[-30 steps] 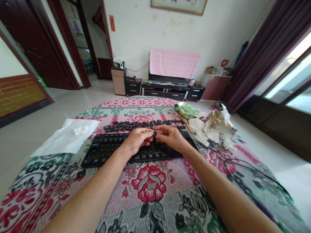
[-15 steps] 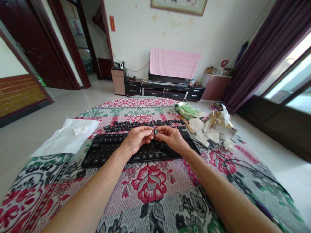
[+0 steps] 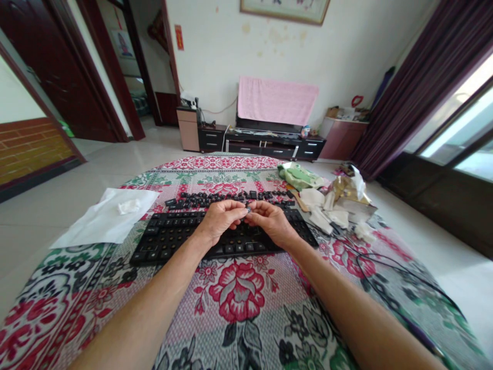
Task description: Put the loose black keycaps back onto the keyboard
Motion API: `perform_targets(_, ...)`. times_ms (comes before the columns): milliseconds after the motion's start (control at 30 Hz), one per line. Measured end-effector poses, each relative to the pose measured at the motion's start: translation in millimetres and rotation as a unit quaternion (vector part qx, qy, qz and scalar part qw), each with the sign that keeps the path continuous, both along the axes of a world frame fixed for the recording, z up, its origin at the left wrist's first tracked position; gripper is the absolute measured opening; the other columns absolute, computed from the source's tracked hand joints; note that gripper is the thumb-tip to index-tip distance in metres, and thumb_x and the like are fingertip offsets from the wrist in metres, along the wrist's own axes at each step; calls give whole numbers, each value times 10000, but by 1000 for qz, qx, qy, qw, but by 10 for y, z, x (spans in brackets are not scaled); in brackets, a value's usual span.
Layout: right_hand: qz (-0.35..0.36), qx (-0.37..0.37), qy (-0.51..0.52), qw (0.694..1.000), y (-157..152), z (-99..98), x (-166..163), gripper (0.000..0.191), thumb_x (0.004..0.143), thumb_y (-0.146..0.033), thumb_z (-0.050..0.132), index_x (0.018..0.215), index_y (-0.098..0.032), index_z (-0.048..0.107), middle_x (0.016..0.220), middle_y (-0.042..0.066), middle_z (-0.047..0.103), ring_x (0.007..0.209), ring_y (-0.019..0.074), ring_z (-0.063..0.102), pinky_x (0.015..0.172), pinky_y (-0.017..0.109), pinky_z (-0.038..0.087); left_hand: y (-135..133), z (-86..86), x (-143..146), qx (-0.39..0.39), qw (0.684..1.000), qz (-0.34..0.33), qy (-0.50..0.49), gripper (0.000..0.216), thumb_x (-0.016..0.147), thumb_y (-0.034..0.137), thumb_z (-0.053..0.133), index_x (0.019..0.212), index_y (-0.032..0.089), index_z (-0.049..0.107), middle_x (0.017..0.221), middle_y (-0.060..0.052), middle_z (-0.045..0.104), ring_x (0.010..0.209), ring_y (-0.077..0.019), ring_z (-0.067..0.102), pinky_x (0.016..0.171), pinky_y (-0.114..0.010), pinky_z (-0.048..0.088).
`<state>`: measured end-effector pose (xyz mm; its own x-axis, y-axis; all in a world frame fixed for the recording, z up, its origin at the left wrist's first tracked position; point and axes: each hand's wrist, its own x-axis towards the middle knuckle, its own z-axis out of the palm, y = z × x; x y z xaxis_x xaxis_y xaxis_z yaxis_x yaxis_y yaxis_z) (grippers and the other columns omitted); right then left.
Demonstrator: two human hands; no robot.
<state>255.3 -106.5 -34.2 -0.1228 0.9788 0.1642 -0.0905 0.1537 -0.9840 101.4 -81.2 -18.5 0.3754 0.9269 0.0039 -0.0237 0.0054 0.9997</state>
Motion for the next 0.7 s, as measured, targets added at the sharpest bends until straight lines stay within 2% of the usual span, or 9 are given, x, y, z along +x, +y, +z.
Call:
perform_targets(200,-81,55,-61,993,-1,-58,-106,220,635,-247,643,799,-176,515,659,-38,553,606,76,535,582,208,437,10,-28,20,12,999,39,33,209,621,306,608,754,145,619,609,-2,583,550,-94,532,466,-192,409)
perform_targets(367,-114,75,-112,984,-3,-105,-160,222,643,-285,632,781,-180,494,646,-25,551,594,97,541,578,238,448,21,-42,7,11,999,22,27,198,637,287,595,768,141,620,627,-13,594,561,-97,538,476,-194,414)
perform_targets(500,-87,73,-111,987,-9,-84,-145,229,645,-298,626,789,-187,486,645,-26,554,594,98,548,570,238,457,35,-52,-4,-7,1000,16,0,194,625,261,616,772,133,621,610,-6,583,519,-78,516,451,-181,398)
perform_targets(700,-16,72,-76,994,-36,-20,-105,195,691,-264,585,848,-190,497,724,-21,570,626,77,558,619,233,466,91,-39,-53,-126,987,-26,-98,174,611,179,630,772,118,602,554,11,546,468,-63,497,420,-173,398)
